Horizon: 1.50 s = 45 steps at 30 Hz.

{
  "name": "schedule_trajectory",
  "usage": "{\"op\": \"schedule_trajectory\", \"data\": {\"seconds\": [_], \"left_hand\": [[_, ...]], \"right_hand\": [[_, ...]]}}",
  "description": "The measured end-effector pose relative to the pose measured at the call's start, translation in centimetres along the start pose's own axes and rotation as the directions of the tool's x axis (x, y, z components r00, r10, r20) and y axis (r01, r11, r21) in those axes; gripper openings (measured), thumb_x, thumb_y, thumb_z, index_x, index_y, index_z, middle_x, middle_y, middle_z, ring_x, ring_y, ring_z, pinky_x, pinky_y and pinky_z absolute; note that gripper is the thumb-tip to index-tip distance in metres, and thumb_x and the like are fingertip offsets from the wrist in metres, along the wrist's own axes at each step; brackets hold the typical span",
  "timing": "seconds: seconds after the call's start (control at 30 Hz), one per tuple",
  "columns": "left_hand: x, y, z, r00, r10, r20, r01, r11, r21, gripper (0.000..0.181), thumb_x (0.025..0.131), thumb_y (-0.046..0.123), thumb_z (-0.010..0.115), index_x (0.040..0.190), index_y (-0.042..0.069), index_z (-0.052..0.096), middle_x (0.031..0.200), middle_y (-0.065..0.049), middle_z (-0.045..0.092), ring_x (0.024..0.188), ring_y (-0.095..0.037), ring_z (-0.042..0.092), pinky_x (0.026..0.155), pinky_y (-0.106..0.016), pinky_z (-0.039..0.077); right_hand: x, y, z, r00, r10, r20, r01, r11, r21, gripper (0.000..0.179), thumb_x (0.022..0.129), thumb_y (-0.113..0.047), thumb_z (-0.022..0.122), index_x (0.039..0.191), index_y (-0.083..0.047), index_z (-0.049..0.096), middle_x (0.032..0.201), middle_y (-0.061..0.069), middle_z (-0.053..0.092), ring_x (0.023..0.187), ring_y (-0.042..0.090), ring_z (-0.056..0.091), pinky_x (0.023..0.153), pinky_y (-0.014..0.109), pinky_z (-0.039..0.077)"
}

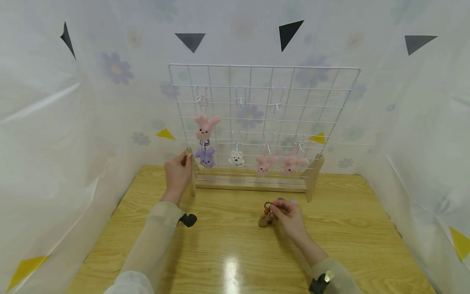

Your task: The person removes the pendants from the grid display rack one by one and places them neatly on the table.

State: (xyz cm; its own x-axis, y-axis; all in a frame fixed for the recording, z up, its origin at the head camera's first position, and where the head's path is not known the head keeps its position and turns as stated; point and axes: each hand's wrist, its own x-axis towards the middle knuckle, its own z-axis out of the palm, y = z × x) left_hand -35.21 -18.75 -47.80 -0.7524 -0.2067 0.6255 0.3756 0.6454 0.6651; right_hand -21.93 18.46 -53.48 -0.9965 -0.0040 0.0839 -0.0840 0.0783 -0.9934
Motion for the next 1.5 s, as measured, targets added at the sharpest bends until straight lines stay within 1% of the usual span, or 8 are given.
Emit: {"op": "schedule_trajectory", "data": {"seconds": [0.13,0.27,0.37,0.5,0.77,1.03,1.27,1.5], "left_hand": [[0.0,-0.1,0.1,1.000,-0.001,0.001,0.001,1.000,-0.008,0.026,0.105,0.016,0.069,0.112,-0.007,0.078,0.089,-0.022,0.077,0.069,-0.032,0.075,0.062,-0.046,0.063],[0.0,-0.2,0.1,1.000,0.001,-0.003,-0.001,1.000,-0.014,0.025,0.105,0.015,0.070,0.112,-0.007,0.078,0.088,-0.022,0.077,0.068,-0.032,0.075,0.061,-0.046,0.063],[0.0,-0.2,0.1,1.000,-0.005,-0.003,0.005,1.000,-0.014,0.026,0.105,0.015,0.070,0.114,-0.007,0.077,0.089,-0.022,0.077,0.069,-0.032,0.075,0.062,-0.046,0.063],[0.0,0.0,0.0,1.000,-0.009,-0.005,0.009,1.000,-0.012,0.025,0.105,0.015,0.070,0.115,-0.007,0.077,0.090,-0.022,0.078,0.070,-0.032,0.075,0.063,-0.047,0.063],[0.0,-0.1,0.0,1.000,0.011,-0.014,-0.011,1.000,-0.020,0.025,0.103,0.013,0.071,0.115,-0.009,0.077,0.090,-0.023,0.077,0.070,-0.034,0.075,0.063,-0.048,0.063],[-0.1,-0.2,0.0,1.000,0.002,-0.013,-0.002,1.000,-0.018,0.026,0.104,0.014,0.071,0.116,-0.008,0.076,0.090,-0.023,0.077,0.070,-0.033,0.075,0.063,-0.047,0.063],[0.0,-0.1,0.0,1.000,-0.002,-0.008,0.002,1.000,-0.012,0.029,0.104,0.015,0.070,0.118,-0.010,0.075,0.092,-0.023,0.077,0.071,-0.033,0.076,0.064,-0.048,0.064],[-0.1,-0.2,0.0,1.000,-0.012,-0.002,0.012,1.000,-0.011,0.030,0.105,0.016,0.070,0.118,-0.009,0.074,0.092,-0.024,0.077,0.072,-0.033,0.076,0.064,-0.047,0.064]], "right_hand": [[0.6,0.3,0.0,1.000,-0.013,0.003,0.013,0.998,-0.053,0.013,0.103,0.000,0.068,0.109,0.010,0.071,0.100,0.025,0.072,0.081,0.021,0.071,0.071,0.035,0.063],[1.3,0.4,0.1,1.000,0.003,-0.004,-0.004,0.997,-0.074,0.013,0.103,-0.002,0.069,0.109,0.009,0.072,0.099,0.024,0.074,0.081,0.023,0.071,0.071,0.035,0.063],[1.8,0.6,0.4,1.000,0.015,-0.021,-0.017,0.998,-0.064,0.014,0.102,0.000,0.069,0.110,0.011,0.071,0.099,0.024,0.074,0.081,0.023,0.072,0.071,0.030,0.062],[2.5,1.0,0.7,0.999,0.004,-0.034,-0.006,0.998,-0.070,0.013,0.101,0.002,0.069,0.109,0.012,0.071,0.096,0.024,0.074,0.078,0.021,0.072,0.068,0.026,0.061],[3.7,1.9,1.1,0.998,0.028,-0.048,-0.034,0.992,-0.121,0.013,0.103,-0.002,0.069,0.110,0.009,0.072,0.088,0.021,0.075,0.074,0.020,0.070,0.059,0.021,0.056],[5.0,2.5,1.4,0.996,0.050,-0.068,-0.064,0.975,-0.212,0.015,0.103,-0.001,0.068,0.112,0.010,0.073,0.089,0.018,0.075,0.074,0.020,0.071,0.059,0.023,0.056],[6.4,2.8,1.3,0.998,0.049,-0.043,-0.059,0.961,-0.271,0.012,0.101,0.002,0.068,0.105,0.011,0.074,0.085,0.017,0.074,0.070,0.019,0.069,0.058,0.023,0.054],[7.5,3.0,1.5,0.990,0.132,-0.040,-0.138,0.947,-0.289,0.012,0.100,0.004,0.067,0.106,0.013,0.073,0.083,0.015,0.074,0.066,0.013,0.068,0.058,0.021,0.055]]}}
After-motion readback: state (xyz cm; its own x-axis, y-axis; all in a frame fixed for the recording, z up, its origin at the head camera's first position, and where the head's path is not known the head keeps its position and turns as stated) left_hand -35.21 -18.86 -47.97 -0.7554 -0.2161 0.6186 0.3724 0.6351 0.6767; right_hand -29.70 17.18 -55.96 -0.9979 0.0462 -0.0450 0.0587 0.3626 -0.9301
